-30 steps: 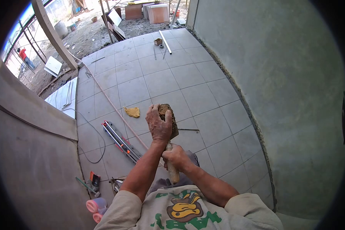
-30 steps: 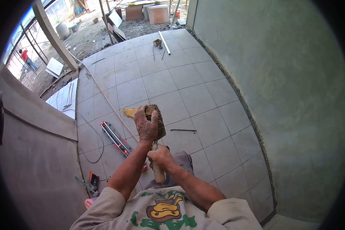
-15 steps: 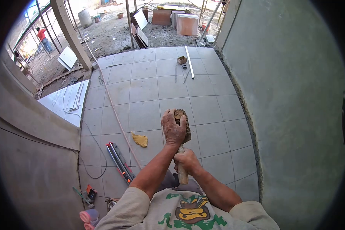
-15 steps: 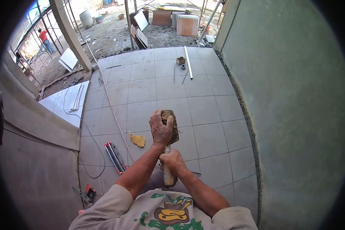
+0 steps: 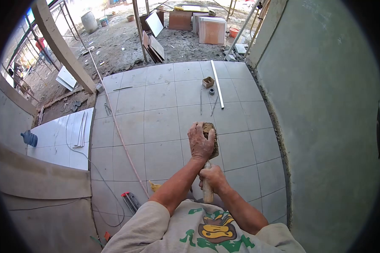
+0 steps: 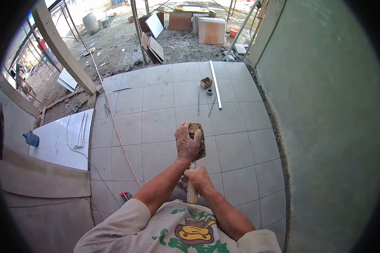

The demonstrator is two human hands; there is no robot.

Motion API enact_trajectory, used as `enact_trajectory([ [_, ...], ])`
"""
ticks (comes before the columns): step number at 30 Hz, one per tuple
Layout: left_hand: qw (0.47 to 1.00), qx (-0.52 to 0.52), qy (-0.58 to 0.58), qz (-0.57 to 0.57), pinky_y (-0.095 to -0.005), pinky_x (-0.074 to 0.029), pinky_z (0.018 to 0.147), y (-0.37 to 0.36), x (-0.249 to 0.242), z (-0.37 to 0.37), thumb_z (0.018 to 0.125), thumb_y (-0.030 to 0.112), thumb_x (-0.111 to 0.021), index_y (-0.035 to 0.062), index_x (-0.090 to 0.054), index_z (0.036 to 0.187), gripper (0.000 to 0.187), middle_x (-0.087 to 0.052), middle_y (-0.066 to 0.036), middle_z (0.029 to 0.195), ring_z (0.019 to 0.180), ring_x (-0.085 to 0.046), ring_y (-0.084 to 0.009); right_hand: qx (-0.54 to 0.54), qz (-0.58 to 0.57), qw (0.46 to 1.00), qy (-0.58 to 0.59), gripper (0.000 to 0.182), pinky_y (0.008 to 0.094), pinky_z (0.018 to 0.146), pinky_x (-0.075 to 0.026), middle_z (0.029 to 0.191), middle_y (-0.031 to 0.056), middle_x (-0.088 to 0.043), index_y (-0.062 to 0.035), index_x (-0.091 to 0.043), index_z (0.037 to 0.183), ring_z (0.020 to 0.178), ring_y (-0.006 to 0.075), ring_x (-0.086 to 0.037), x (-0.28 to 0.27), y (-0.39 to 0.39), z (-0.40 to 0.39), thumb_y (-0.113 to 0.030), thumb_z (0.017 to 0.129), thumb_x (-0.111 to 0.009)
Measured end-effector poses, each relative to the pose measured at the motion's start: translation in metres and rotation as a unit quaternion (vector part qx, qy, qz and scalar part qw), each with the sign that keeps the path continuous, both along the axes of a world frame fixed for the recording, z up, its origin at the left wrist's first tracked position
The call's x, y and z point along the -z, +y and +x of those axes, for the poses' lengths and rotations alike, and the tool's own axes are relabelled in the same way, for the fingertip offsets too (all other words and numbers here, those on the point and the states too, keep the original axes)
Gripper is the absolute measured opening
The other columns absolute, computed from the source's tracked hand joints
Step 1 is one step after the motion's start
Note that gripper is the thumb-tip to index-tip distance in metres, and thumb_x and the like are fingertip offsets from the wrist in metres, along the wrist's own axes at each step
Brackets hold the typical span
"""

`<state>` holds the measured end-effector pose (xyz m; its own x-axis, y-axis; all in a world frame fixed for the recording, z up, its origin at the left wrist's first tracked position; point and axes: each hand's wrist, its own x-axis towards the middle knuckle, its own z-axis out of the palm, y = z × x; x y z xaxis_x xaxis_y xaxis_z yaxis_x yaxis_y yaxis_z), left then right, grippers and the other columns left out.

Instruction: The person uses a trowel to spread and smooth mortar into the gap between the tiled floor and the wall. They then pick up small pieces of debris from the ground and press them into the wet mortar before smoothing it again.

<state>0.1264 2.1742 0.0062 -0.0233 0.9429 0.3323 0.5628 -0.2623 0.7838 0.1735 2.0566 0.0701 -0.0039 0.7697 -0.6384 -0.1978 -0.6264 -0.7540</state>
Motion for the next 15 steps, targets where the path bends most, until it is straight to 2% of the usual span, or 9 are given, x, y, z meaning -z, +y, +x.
enact_trajectory([
  [3,1.000,0.021,0.005,0.023,-0.0463,-0.028,0.103,0.077,-0.010,0.004,0.082,0.031,-0.061,0.0026,-0.047,0.121,0.051,-0.042,-0.023,0.125,0.120,-0.036,-0.0378,0.024,0.014,0.999,0.031,0.017,0.0321,0.044,-0.048,0.064,0.0071,-0.053,0.0017,-0.051,0.083,0.049,0.0179,-0.055,0.000,0.075,0.004,-0.009,0.071,-0.057],
  [6,1.000,-0.002,0.014,0.024,-0.0463,-0.028,0.103,0.146,0.001,0.011,0.082,0.031,-0.060,0.0028,-0.047,0.121,0.050,-0.042,-0.023,0.125,0.120,-0.037,-0.0377,-0.005,0.002,0.999,0.037,0.016,0.0318,0.044,-0.048,0.064,0.0066,-0.053,0.0013,-0.051,0.082,0.049,0.0177,-0.055,0.007,0.146,0.013,-0.009,0.071,-0.057],
  [11,0.999,-0.018,0.020,0.017,-0.0466,-0.028,0.103,0.265,0.038,0.029,0.082,0.031,-0.060,0.0031,-0.047,0.121,0.050,-0.043,-0.022,0.124,0.119,-0.037,-0.0375,-0.011,-0.010,0.999,0.033,0.015,0.0329,0.044,-0.048,0.065,0.0093,-0.054,0.0029,-0.052,0.080,0.047,0.0194,-0.054,0.037,0.269,0.033,-0.007,0.069,-0.056],
  [15,0.998,-0.017,0.048,-0.034,-0.0464,-0.028,0.103,0.372,0.061,0.049,0.082,0.031,-0.061,0.0031,-0.047,0.120,0.049,-0.044,-0.022,0.123,0.119,-0.037,-0.0376,0.000,-0.049,0.998,0.033,0.015,0.0333,0.044,-0.048,0.064,0.0092,-0.055,0.0029,-0.053,0.080,0.047,0.0191,-0.054,0.069,0.380,0.055,-0.007,0.069,-0.056],
])
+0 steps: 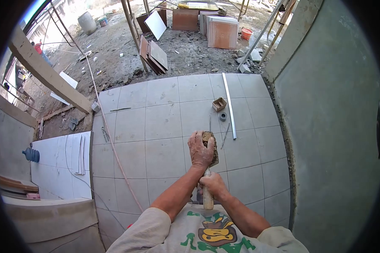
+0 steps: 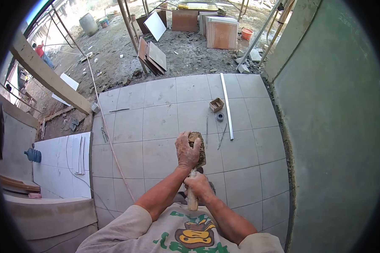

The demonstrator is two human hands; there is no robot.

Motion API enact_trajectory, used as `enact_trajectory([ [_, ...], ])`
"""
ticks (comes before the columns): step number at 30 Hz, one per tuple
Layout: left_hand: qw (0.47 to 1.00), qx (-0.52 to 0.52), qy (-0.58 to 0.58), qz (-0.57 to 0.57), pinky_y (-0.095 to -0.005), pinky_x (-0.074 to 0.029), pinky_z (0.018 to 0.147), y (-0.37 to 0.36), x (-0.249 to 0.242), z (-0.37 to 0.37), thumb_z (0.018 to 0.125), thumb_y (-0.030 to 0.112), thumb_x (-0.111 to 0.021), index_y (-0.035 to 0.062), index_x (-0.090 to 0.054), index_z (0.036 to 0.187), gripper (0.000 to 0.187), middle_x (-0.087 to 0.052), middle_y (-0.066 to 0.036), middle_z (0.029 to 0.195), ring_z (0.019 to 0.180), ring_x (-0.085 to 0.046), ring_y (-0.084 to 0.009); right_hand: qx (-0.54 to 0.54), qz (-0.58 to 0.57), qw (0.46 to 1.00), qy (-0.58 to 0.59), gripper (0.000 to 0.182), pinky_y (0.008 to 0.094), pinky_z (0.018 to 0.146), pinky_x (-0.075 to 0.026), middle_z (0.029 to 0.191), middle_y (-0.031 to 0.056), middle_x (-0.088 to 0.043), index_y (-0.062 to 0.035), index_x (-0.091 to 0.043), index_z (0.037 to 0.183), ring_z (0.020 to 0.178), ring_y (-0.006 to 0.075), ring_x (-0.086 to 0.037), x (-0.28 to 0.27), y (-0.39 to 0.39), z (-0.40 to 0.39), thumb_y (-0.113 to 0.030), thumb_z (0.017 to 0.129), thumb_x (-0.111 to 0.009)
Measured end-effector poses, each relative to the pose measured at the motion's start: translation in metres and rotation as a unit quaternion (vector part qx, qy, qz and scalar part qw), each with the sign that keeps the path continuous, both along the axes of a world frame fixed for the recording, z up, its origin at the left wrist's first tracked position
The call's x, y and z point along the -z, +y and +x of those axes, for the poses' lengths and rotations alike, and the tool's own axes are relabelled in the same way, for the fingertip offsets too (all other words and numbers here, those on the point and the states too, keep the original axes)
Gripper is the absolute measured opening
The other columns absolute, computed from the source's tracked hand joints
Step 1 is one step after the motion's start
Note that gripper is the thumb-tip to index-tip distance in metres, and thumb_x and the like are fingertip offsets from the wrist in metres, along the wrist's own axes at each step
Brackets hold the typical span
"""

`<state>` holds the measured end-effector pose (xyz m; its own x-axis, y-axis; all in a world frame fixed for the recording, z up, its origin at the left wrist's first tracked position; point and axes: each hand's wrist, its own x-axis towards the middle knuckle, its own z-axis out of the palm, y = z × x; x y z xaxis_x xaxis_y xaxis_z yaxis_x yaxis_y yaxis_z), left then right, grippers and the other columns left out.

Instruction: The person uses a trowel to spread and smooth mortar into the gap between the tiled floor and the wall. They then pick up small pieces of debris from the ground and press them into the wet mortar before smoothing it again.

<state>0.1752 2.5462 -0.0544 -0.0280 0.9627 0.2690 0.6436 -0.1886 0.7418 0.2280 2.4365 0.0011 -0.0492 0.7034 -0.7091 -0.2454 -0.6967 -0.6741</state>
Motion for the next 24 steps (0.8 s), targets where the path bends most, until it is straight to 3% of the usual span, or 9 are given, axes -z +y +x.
enact_trajectory([
  [4,0.999,-0.013,-0.046,0.018,-0.0462,-0.028,0.102,0.103,0.010,0.023,0.082,0.030,-0.061,0.0029,-0.048,0.120,0.048,-0.044,-0.022,0.122,0.119,-0.037,-0.0373,-0.053,-0.004,0.996,-0.068,0.014,0.0329,0.045,-0.049,0.065,0.0086,-0.055,0.0029,-0.055,0.079,0.048,0.0192,-0.056,0.000,0.103,0.027,-0.009,0.071,-0.057],
  [14,0.998,0.010,-0.048,0.040,-0.0461,-0.029,0.102,0.415,0.001,0.063,0.083,0.030,-0.061,0.0028,-0.047,0.121,0.049,-0.043,-0.022,0.123,0.119,-0.038,-0.0374,-0.027,0.066,0.996,-0.046,0.014,0.0322,0.043,-0.049,0.064,0.0077,-0.054,0.0021,-0.055,0.077,0.048,0.0194,-0.057,0.006,0.408,0.063,-0.010,0.071,-0.059],
  [21,0.990,0.016,-0.077,0.114,-0.0470,-0.026,0.104,0.730,-0.039,0.102,0.085,0.034,-0.057,0.0026,-0.046,0.123,0.050,-0.042,-0.024,0.126,0.121,-0.036,-0.0393,-0.021,0.062,0.992,-0.109,0.019,0.0339,0.046,-0.050,0.067,0.0105,-0.057,0.0047,-0.056,0.080,0.051,0.0200,-0.057,-0.052,0.720,0.103,-0.011,0.070,-0.059],
  [22,0.988,0.025,-0.101,0.110,-0.0504,-0.024,0.105,0.780,-0.030,0.110,0.088,0.038,-0.054,0.0055,-0.045,0.126,0.051,-0.039,-0.025,0.131,0.125,-0.033,-0.0405,-0.036,0.058,0.989,-0.134,0.019,0.0335,0.046,-0.050,0.070,0.0110,-0.057,0.0055,-0.055,0.081,0.053,0.0209,-0.058,-0.041,0.767,0.118,-0.010,0.071,-0.059],
  [24,0.996,-0.074,-0.047,0.024,-0.0499,-0.023,0.106,0.845,-0.024,0.119,0.090,0.045,-0.048,0.0114,-0.045,0.129,0.052,-0.040,-0.024,0.134,0.130,-0.031,-0.0382,0.004,-0.037,0.990,-0.135,0.017,0.0364,0.046,-0.051,0.072,0.0117,-0.056,0.0074,-0.055,0.082,0.054,0.0238,-0.059,-0.003,0.841,0.143,-0.006,0.073,-0.058],
])
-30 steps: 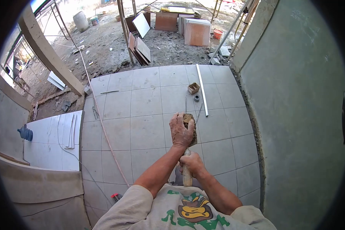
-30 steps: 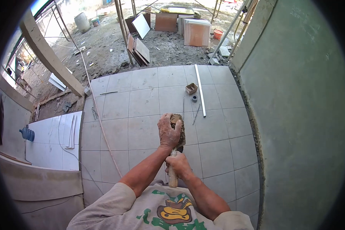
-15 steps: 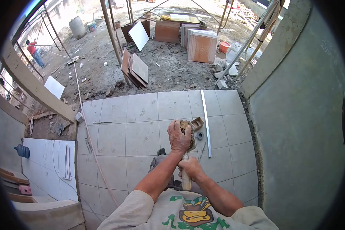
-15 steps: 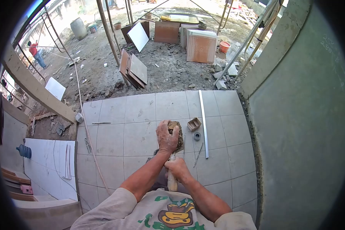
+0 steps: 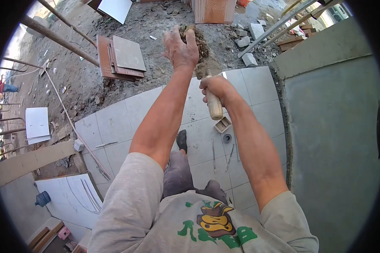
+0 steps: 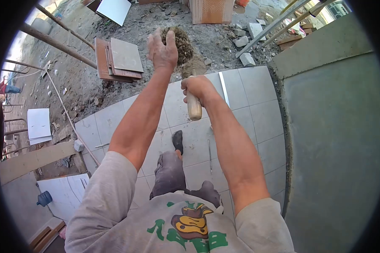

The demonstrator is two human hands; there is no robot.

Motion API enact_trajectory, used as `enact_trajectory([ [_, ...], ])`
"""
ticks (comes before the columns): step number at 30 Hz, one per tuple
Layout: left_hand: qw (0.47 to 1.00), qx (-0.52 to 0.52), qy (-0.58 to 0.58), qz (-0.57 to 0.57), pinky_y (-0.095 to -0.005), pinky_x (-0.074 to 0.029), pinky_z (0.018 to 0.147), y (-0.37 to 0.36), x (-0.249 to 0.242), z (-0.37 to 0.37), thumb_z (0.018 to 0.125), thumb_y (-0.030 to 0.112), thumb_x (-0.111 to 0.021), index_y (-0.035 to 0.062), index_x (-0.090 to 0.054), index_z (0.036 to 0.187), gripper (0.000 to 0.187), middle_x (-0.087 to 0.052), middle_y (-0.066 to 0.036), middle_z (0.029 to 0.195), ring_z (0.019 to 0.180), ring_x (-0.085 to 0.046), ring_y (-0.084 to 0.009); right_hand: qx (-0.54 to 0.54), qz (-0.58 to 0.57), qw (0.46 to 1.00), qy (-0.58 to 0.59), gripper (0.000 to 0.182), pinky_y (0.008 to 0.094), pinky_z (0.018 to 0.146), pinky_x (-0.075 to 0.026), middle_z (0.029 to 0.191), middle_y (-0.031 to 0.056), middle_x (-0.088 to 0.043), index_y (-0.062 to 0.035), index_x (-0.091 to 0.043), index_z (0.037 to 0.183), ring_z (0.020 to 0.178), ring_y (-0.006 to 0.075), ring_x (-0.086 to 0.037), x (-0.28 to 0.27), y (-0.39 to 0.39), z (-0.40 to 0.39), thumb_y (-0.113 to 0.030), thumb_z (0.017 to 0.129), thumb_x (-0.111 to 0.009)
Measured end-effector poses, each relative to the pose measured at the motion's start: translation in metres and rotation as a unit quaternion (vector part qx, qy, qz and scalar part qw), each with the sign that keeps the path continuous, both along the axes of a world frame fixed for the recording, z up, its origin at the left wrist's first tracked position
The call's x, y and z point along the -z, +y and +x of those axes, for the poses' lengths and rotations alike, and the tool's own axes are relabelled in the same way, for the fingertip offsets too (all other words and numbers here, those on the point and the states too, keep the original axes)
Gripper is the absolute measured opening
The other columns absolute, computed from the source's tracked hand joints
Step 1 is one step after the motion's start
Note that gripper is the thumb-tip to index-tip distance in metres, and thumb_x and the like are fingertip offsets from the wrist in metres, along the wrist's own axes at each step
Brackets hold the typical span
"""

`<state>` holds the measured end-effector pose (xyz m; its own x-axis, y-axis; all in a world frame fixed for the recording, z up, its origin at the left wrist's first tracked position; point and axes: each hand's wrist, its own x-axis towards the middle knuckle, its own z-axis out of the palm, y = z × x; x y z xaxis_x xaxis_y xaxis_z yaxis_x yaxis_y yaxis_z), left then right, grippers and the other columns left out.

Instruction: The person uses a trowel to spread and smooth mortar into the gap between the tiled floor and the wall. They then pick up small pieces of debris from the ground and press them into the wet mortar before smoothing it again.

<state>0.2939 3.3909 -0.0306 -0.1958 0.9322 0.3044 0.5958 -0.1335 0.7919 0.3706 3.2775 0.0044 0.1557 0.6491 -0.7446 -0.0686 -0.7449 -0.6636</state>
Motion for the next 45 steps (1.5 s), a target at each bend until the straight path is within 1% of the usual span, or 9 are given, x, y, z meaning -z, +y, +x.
enact_trajectory([
  [6,0.994,0.040,0.086,-0.058,-0.0486,-0.027,0.104,0.047,0.115,-0.085,0.086,0.033,-0.053,0.0077,-0.065,0.098,0.031,-0.044,-0.024,0.131,0.125,-0.038,-0.0361,0.017,-0.100,0.994,-0.039,0.017,0.0348,0.046,-0.053,0.071,0.0120,-0.057,0.0054,-0.056,0.082,0.053,0.0233,-0.059,0.094,0.006,0.028,-0.006,0.070,-0.060],
  [9,0.963,0.035,0.137,-0.231,-0.0429,-0.046,0.082,-0.013,0.177,-0.125,0.079,0.027,-0.057,0.0041,-0.068,0.080,0.025,-0.063,-0.018,0.086,0.089,-0.058,-0.0327,0.031,-0.172,0.985,-0.009,0.016,0.0353,0.044,-0.052,0.068,0.0118,-0.057,0.0061,-0.057,0.080,0.052,0.0229,-0.058,0.134,-0.039,0.010,-0.005,0.069,-0.061],
  [12,0.948,0.058,0.121,-0.288,-0.0437,-0.047,0.079,-0.067,0.191,-0.137,0.080,0.028,-0.057,0.0021,-0.067,0.081,0.028,-0.063,-0.019,0.087,0.082,-0.060,-0.0348,0.000,-0.224,0.974,0.031,0.016,0.0348,0.043,-0.050,0.066,0.0105,-0.056,0.0048,-0.056,0.080,0.051,0.0210,-0.057,0.148,-0.081,-0.011,-0.005,0.070,-0.062],
  [18,0.910,0.094,0.120,-0.386,-0.0387,-0.048,0.078,-0.063,0.141,-0.143,0.082,0.028,-0.055,0.0035,-0.067,0.083,0.027,-0.067,-0.016,0.089,0.084,-0.064,-0.0295,-0.057,-0.201,0.977,0.035,0.016,0.0358,0.044,-0.051,0.065,0.0118,-0.057,0.0059,-0.057,0.077,0.050,0.0229,-0.057,0.137,-0.117,-0.019,-0.007,0.070,-0.063],
  [22,0.957,0.129,-0.033,-0.256,-0.0361,-0.048,0.080,-0.038,0.123,-0.136,0.084,0.026,-0.053,0.0053,-0.069,0.090,0.027,-0.069,-0.013,0.092,0.089,-0.065,-0.0266,-0.013,-0.168,0.986,0.014,0.015,0.0359,0.043,-0.050,0.064,0.0123,-0.057,0.0048,-0.057,0.078,0.049,0.0233,-0.057,0.150,-0.101,-0.002,-0.007,0.070,-0.063],
  [32,0.824,0.402,0.061,-0.396,-0.0338,-0.049,0.077,0.078,0.113,-0.034,0.083,0.030,-0.056,0.0063,-0.070,0.089,0.028,-0.069,-0.012,0.081,0.085,-0.066,-0.0264,0.140,-0.126,0.982,-0.006,0.021,0.0344,0.041,-0.050,0.065,0.0117,-0.056,0.0077,-0.056,0.085,0.051,0.0210,-0.057,0.116,0.031,-0.011,-0.007,0.072,-0.063],
  [36,0.909,0.373,-0.071,-0.169,-0.0341,-0.050,0.077,0.138,0.130,-0.047,0.080,0.028,-0.059,0.0069,-0.069,0.095,0.027,-0.069,-0.013,0.086,0.085,-0.065,-0.0269,0.187,-0.062,0.980,0.008,0.022,0.0340,0.041,-0.049,0.068,0.0113,-0.057,0.0060,-0.056,0.085,0.049,0.0211,-0.056,0.098,0.121,-0.029,-0.011,0.074,-0.063],
  [40,0.786,0.407,0.109,-0.453,-0.0357,-0.050,0.079,0.205,0.061,-0.053,0.082,0.025,-0.058,0.0060,-0.067,0.097,0.026,-0.068,-0.014,0.089,0.084,-0.066,-0.0254,0.177,-0.032,0.982,0.052,0.019,0.0330,0.040,-0.048,0.069,0.0116,-0.059,0.0037,-0.056,0.082,0.048,0.0210,-0.058,0.085,0.170,-0.046,-0.012,0.073,-0.063],
  [45,0.888,0.350,-0.050,-0.294,-0.0356,-0.049,0.080,0.205,0.111,-0.054,0.083,0.033,-0.062,0.0021,-0.062,0.108,0.040,-0.066,-0.016,0.099,0.090,-0.065,-0.0255,0.143,0.007,0.989,0.039,0.015,0.0336,0.043,-0.048,0.062,0.0104,-0.057,0.0021,-0.058,0.072,0.045,0.0200,-0.055,0.087,0.201,-0.049,-0.012,0.072,-0.063],
])
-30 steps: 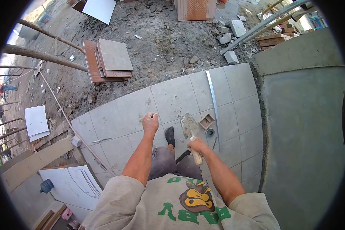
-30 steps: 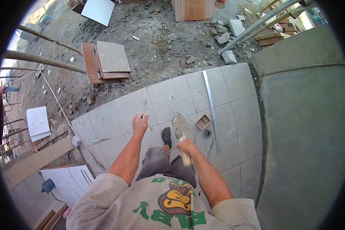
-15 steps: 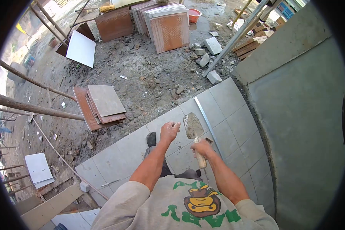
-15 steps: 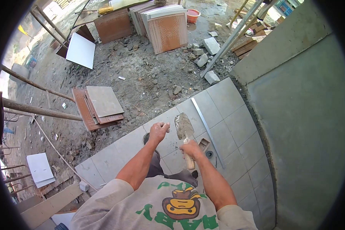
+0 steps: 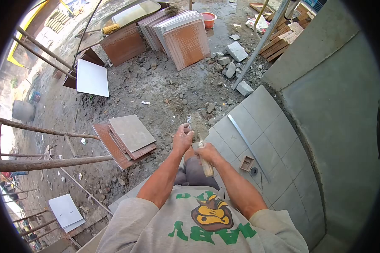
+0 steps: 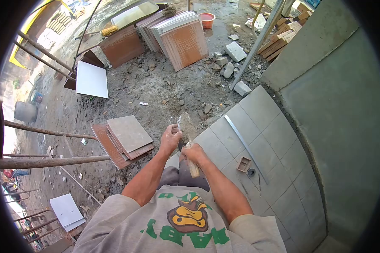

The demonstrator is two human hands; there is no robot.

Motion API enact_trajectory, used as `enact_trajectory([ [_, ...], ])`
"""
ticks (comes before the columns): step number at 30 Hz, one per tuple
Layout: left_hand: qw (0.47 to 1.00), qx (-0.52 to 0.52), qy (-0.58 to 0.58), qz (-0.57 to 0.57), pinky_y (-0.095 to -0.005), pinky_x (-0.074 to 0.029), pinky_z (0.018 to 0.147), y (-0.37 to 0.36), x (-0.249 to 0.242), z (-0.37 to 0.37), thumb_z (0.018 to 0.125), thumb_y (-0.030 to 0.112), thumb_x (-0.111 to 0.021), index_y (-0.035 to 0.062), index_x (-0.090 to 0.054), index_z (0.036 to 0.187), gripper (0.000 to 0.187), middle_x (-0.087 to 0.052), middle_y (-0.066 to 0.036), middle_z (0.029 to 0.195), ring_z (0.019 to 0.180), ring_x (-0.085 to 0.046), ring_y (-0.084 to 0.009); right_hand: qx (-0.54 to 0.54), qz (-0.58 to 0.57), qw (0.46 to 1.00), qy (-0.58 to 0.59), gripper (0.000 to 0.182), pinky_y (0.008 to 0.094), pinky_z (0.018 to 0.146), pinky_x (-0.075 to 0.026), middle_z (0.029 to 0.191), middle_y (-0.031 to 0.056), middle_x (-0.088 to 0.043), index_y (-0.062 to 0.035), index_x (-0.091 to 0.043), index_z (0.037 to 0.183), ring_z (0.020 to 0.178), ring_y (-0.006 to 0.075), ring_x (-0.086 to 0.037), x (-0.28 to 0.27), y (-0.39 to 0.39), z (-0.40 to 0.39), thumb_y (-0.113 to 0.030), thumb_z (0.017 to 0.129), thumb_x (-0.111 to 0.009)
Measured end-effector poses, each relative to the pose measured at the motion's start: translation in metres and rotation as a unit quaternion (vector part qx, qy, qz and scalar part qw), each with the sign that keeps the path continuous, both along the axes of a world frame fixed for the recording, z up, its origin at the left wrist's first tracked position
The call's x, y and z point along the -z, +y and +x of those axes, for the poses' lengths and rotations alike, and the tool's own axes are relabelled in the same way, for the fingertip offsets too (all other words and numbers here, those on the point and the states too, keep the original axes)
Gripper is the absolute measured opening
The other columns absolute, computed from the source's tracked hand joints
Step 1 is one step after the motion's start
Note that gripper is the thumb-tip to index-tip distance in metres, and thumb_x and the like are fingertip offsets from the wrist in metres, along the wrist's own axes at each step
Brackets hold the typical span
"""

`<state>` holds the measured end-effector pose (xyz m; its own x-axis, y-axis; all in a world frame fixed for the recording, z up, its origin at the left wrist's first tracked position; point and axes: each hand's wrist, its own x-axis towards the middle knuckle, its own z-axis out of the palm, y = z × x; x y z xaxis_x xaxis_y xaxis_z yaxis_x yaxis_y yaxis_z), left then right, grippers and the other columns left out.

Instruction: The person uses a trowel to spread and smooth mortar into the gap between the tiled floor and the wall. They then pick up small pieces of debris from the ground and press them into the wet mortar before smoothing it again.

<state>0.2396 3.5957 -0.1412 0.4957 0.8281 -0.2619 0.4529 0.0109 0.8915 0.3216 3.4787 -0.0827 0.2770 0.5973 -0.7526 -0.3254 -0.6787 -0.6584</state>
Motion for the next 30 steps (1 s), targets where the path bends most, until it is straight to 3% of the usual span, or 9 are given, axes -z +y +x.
enact_trajectory([
  [14,0.956,0.156,0.240,-0.064,-0.0366,-0.049,0.077,0.026,-0.013,-0.046,0.081,0.031,-0.062,0.0046,-0.069,0.093,0.030,-0.069,-0.014,0.085,0.081,-0.066,-0.0280,0.005,-0.022,1.000,-0.004,0.016,0.0349,0.043,-0.047,0.061,0.0103,-0.057,0.0034,-0.058,0.074,0.046,0.0212,-0.057,-0.007,0.009,-0.018,-0.011,0.071,-0.063],
  [17,0.993,0.104,0.061,0.010,-0.0400,-0.049,0.075,0.006,0.008,-0.029,0.080,0.034,-0.061,0.0037,-0.070,0.089,0.033,-0.068,-0.016,0.080,0.079,-0.065,-0.0315,0.015,-0.021,0.999,-0.021,0.015,0.0347,0.043,-0.047,0.060,0.0098,-0.057,0.0026,-0.057,0.074,0.046,0.0209,-0.056,0.004,-0.012,-0.015,-0.011,0.071,-0.062],
  [19,0.942,0.075,-0.019,0.326,-0.0401,-0.049,0.073,-0.011,-0.003,-0.011,0.080,0.034,-0.061,0.0033,-0.070,0.089,0.033,-0.067,-0.018,0.079,0.078,-0.065,-0.0325,0.015,-0.039,0.999,-0.035,0.015,0.0346,0.043,-0.047,0.060,0.0097,-0.056,0.0021,-0.056,0.075,0.046,0.0207,-0.056,0.002,-0.031,-0.013,-0.011,0.070,-0.062],
  [20,0.942,0.085,-0.024,0.324,-0.0401,-0.049,0.073,-0.015,-0.009,-0.005,0.080,0.034,-0.061,0.0033,-0.070,0.089,0.033,-0.067,-0.018,0.079,0.078,-0.065,-0.0325,0.047,-0.027,0.998,-0.012,0.015,0.0343,0.043,-0.047,0.059,0.0094,-0.056,0.0020,-0.056,0.075,0.046,0.0205,-0.056,0.001,-0.043,-0.012,-0.010,0.070,-0.062],
  [22,0.966,0.167,0.179,0.080,-0.0400,-0.049,0.075,-0.028,-0.034,0.007,0.079,0.029,-0.062,0.0035,-0.069,0.094,0.030,-0.067,-0.018,0.082,0.079,-0.065,-0.0325,0.097,-0.034,0.995,0.000,0.017,0.0337,0.043,-0.047,0.059,0.0092,-0.056,0.0023,-0.055,0.077,0.046,0.0200,-0.056,-0.015,-0.064,-0.008,-0.010,0.069,-0.062],
  [25,0.947,0.211,0.235,0.056,-0.0388,-0.049,0.077,-0.046,-0.038,0.021,0.078,0.026,-0.064,0.0038,-0.068,0.097,0.029,-0.068,-0.015,0.083,0.080,-0.066,-0.0295,0.123,-0.018,0.992,-0.006,0.023,0.0336,0.045,-0.048,0.062,0.0099,-0.058,0.0038,-0.056,0.086,0.048,0.0201,-0.058,-0.013,-0.099,-0.002,-0.011,0.069,-0.062],
  [27,0.967,0.216,0.111,0.080,-0.0389,-0.049,0.080,-0.063,-0.017,0.019,0.078,0.024,-0.063,0.0026,-0.066,0.103,0.033,-0.068,-0.016,0.089,0.085,-0.065,-0.0301,0.126,-0.006,0.991,-0.034,0.027,0.0335,0.047,-0.049,0.064,0.0106,-0.059,0.0037,-0.056,0.091,0.049,0.0199,-0.058,-0.014,-0.118,0.000,-0.012,0.069,-0.062],
  [29,0.946,0.158,-0.034,0.280,-0.0400,-0.045,0.089,-0.086,-0.022,0.029,0.077,0.021,-0.062,0.0028,-0.063,0.108,0.035,-0.063,-0.021,0.103,0.100,-0.059,-0.0333,0.121,0.007,0.990,-0.067,0.031,0.0334,0.049,-0.050,0.066,0.0114,-0.060,0.0036,-0.056,0.095,0.050,0.0198,-0.059,-0.008,-0.139,0.002,-0.013,0.069,-0.062],
  [30,0.944,0.165,-0.040,0.283,-0.0400,-0.045,0.089,-0.093,-0.017,0.031,0.077,0.021,-0.062,0.0028,-0.063,0.108,0.035,-0.063,-0.021,0.103,0.100,-0.059,-0.0333,0.087,-0.007,0.973,-0.216,0.034,0.0331,0.050,-0.051,0.067,0.0114,-0.060,0.0030,-0.057,0.098,0.050,0.0193,-0.060,0.006,-0.150,-0.002,-0.014,0.069,-0.063],
])
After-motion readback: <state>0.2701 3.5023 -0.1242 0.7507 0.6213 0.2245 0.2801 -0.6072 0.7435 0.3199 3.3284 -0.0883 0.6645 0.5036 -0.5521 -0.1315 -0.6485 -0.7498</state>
